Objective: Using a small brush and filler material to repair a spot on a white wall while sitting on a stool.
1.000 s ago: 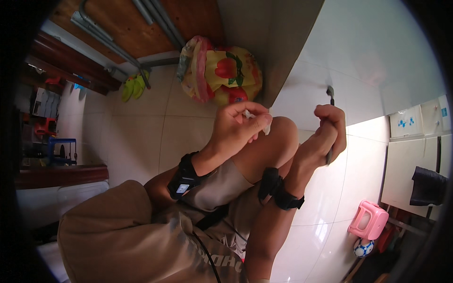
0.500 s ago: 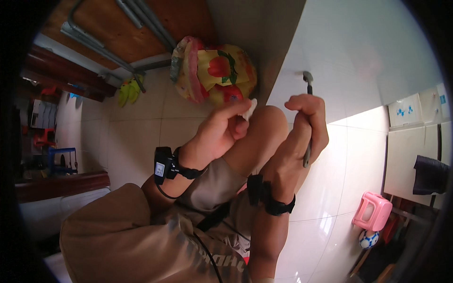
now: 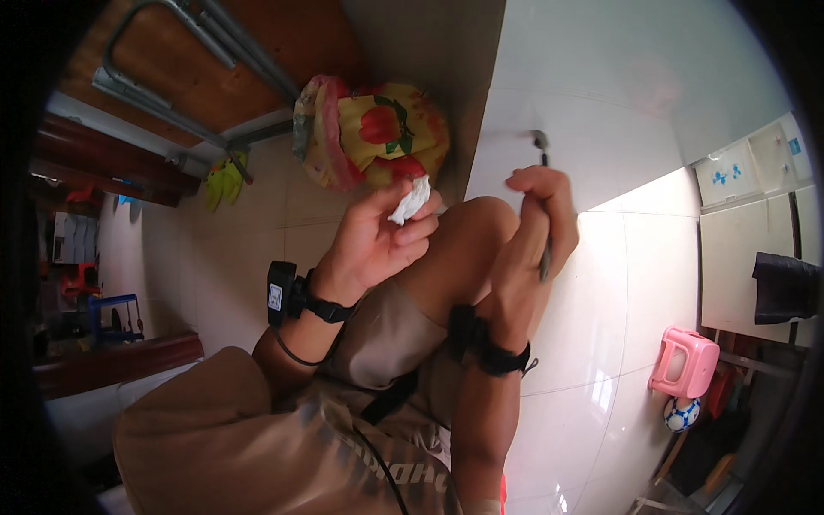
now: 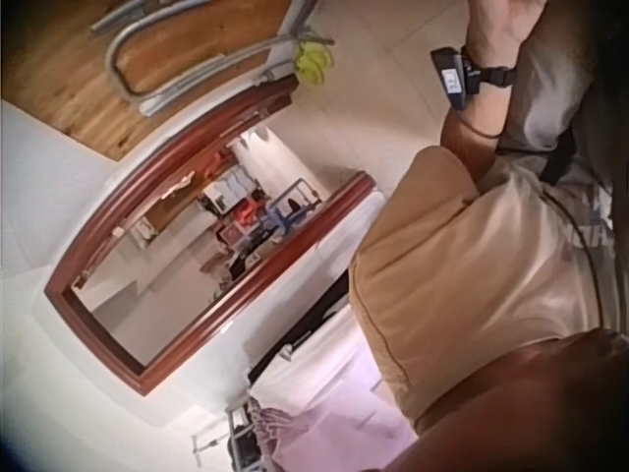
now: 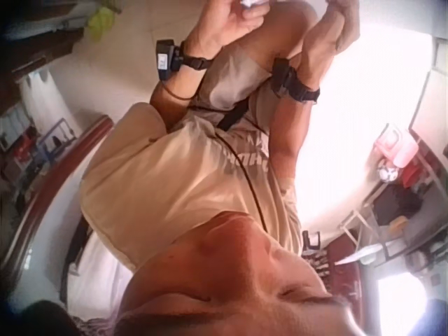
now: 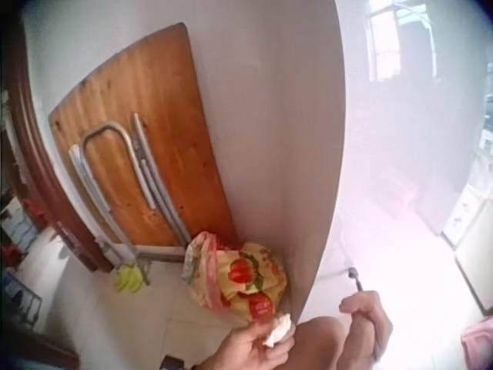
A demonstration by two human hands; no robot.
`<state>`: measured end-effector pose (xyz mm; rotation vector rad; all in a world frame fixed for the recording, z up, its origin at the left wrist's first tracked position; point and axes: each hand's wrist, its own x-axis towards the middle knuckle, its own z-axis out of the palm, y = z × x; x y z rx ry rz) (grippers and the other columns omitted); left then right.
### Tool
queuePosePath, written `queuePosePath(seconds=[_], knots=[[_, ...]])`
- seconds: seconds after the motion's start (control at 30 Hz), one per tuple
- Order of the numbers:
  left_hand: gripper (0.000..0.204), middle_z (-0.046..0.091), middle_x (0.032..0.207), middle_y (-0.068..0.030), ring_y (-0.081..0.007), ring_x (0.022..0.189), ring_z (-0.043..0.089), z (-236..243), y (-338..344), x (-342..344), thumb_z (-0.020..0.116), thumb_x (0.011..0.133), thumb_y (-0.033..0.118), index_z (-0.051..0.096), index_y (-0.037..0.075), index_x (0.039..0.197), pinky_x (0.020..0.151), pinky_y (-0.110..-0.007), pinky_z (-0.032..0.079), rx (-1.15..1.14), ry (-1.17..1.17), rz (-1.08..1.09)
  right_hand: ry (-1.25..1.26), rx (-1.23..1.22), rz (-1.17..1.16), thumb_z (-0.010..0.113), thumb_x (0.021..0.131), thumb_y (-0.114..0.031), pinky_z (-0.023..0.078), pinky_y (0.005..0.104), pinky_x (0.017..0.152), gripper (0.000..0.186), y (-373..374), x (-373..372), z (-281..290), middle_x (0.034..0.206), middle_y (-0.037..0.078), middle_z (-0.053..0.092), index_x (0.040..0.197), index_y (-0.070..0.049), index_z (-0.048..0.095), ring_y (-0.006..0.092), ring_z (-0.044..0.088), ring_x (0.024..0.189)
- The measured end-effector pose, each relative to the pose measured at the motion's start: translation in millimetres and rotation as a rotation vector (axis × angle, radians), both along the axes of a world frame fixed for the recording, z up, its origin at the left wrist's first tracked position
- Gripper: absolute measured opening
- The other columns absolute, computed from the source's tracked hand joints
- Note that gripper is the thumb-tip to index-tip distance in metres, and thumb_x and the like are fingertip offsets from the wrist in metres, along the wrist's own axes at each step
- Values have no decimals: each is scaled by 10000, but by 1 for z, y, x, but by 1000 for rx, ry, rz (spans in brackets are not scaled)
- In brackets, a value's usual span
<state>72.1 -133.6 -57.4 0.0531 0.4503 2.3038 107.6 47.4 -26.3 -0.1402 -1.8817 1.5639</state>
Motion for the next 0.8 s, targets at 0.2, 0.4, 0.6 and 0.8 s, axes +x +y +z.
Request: queuePosePath(seconds=[0.2, 0.4, 0.6, 0.8], knots=[[176, 525, 848, -7, -86, 655, 474, 4, 0, 0, 630, 1025, 246, 576, 102, 941, 516, -235, 352, -98, 77, 7, 120, 72, 110, 365, 883, 19, 457, 310, 902, 224, -7, 6, 5, 997, 152, 651, 879, 36, 589, 232, 613, 944], [126, 543, 850, -13, -98, 651, 477, -4, -8, 6, 617, 1025, 211, 584, 94, 992, 522, -245, 357, -201, 83, 69, 188, 59, 202, 444, 881, 5, 494, 329, 798, 168, -16, 6, 3, 957, 153, 655, 889, 23, 612, 251, 627, 867], [117, 536, 827, -5, -104, 657, 475, -5, -16, 2, 626, 1011, 212, 593, 99, 1015, 540, -250, 354, -225, 123, 66, 64, -11, 27, 432, 858, 18, 496, 334, 722, 189, -10, 3, 5, 951, 160, 642, 880, 19, 620, 257, 614, 800], [118, 530, 826, -2, -116, 662, 487, -7, -18, 7, 632, 1004, 209, 597, 97, 1006, 543, -256, 360, -320, 104, 96, 345, 57, 139, 439, 827, 70, 493, 335, 734, 199, -10, -5, -1, 946, 156, 634, 893, 23, 620, 260, 605, 803]])
